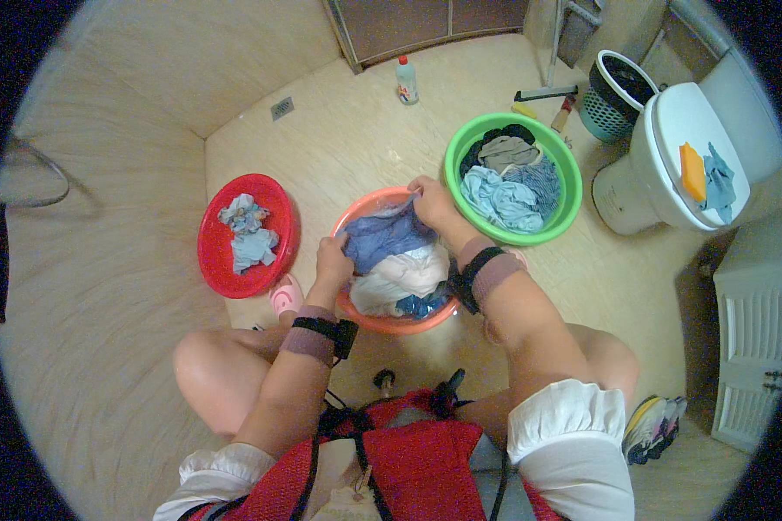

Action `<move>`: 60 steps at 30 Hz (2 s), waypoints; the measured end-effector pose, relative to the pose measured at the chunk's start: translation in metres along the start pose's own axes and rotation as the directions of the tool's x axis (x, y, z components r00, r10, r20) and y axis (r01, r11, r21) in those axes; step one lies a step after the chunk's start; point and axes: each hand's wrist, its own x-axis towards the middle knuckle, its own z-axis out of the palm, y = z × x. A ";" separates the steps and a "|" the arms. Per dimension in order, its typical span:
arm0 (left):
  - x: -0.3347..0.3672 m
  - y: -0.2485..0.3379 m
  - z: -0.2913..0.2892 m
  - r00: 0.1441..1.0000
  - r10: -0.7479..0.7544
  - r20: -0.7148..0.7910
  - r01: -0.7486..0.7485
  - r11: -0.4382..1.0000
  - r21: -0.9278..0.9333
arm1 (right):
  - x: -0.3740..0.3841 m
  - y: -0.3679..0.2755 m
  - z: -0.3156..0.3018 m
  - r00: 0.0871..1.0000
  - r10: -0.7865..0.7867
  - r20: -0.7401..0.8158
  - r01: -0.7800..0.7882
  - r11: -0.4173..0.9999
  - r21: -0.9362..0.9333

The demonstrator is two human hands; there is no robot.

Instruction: The person sits on the bathroom floor and hand-washes clothes in a pink basin filled with water. They scrub and rinse multiple items, including a light blue cloth and a dark blue garment, then place the washed items into a red basin.

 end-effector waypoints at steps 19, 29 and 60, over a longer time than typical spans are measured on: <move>0.034 -0.021 0.091 0.839 -0.311 0.448 0.288 0.950 0.119 | -0.001 0.044 0.085 0.692 0.310 0.651 0.358 0.636 -0.683; 0.029 -0.041 0.084 0.941 -0.229 0.250 0.262 0.959 -0.107 | 0.014 0.080 0.062 0.845 -0.214 0.490 0.373 0.893 -0.253; -0.012 0.010 -0.045 0.978 0.080 -0.194 -0.137 0.942 -0.306 | -0.026 -0.028 -0.010 0.935 -0.311 0.169 0.345 0.693 -0.634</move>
